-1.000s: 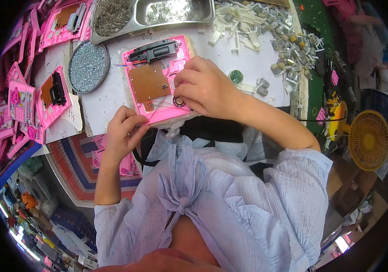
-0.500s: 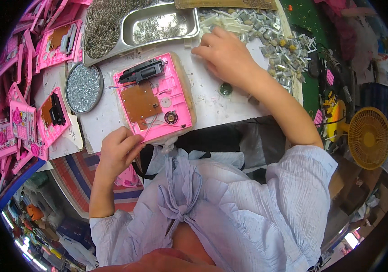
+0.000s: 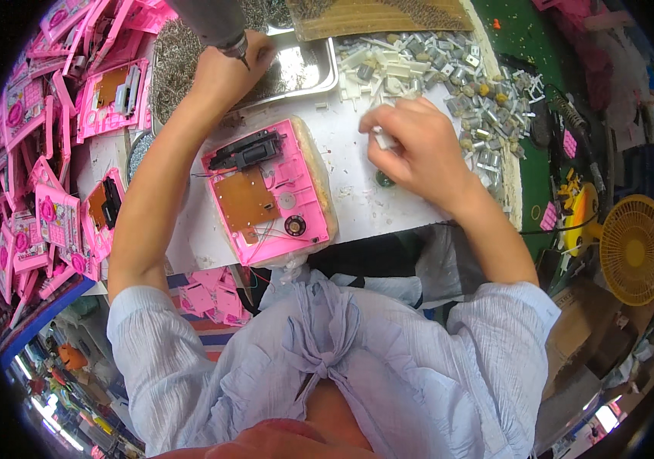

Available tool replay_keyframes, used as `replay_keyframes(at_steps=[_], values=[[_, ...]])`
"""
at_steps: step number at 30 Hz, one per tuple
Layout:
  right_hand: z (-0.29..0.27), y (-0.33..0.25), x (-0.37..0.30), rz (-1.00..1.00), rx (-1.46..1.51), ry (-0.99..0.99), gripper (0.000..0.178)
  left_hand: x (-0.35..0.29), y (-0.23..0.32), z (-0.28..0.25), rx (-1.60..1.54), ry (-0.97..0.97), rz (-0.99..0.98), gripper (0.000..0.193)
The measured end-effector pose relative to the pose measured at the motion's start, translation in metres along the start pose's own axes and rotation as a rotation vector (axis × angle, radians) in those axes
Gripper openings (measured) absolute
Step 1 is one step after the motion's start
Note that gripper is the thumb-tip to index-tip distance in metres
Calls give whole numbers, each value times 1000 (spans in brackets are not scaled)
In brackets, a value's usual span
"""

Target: Assembling a pink plastic electronic toy by installing internal components, soldering wires, and securing the casing with screws.

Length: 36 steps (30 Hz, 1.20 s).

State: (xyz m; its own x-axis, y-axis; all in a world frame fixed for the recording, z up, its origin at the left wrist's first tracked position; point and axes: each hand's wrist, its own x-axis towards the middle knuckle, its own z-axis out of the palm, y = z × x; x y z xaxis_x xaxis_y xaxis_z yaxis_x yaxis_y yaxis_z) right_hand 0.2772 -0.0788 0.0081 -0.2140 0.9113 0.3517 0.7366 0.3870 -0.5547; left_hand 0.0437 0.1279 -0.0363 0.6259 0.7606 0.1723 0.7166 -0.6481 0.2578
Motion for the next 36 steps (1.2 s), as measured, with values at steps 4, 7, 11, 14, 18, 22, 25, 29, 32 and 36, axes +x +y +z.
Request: replay_keyframes(at_steps=[4, 7, 11, 14, 18, 22, 25, 29, 32, 36], values=[[-8, -3, -17, 46, 23, 36, 15, 17, -4, 24, 89, -74, 100, 21], [-7, -7, -21, 114, 99, 36, 15, 15, 6, 14, 4, -30, 132, 22], [-6, -18, -17, 228, 352, 4, 20, -11, 8, -25, -387, 178, -38, 18], [-1, -29, -14, 207, 555, -30, 26, -51, 5, -63, -1036, 72, -411, 21], [15, -63, -10, 117, 663, -30, 32, -135, 37, -80, -1705, 8, -502, 26], [38, -91, -8, -46, 588, 78, 36, -200, 71, -64, -2120, 42, -557, 21], [46, -94, -11, -121, 520, 63, 37, -223, 83, -53, -2174, 104, -652, 16], [50, -97, -15, -197, 418, 31, 36, -233, 95, -44, -2163, 143, -686, 14], [52, -97, -23, -286, 280, 31, 35, -239, 109, -40, -2048, 135, -641, 14], [42, -82, -44, -131, 383, -104, 35, -244, 111, -54, -1656, -125, -532, 15]])
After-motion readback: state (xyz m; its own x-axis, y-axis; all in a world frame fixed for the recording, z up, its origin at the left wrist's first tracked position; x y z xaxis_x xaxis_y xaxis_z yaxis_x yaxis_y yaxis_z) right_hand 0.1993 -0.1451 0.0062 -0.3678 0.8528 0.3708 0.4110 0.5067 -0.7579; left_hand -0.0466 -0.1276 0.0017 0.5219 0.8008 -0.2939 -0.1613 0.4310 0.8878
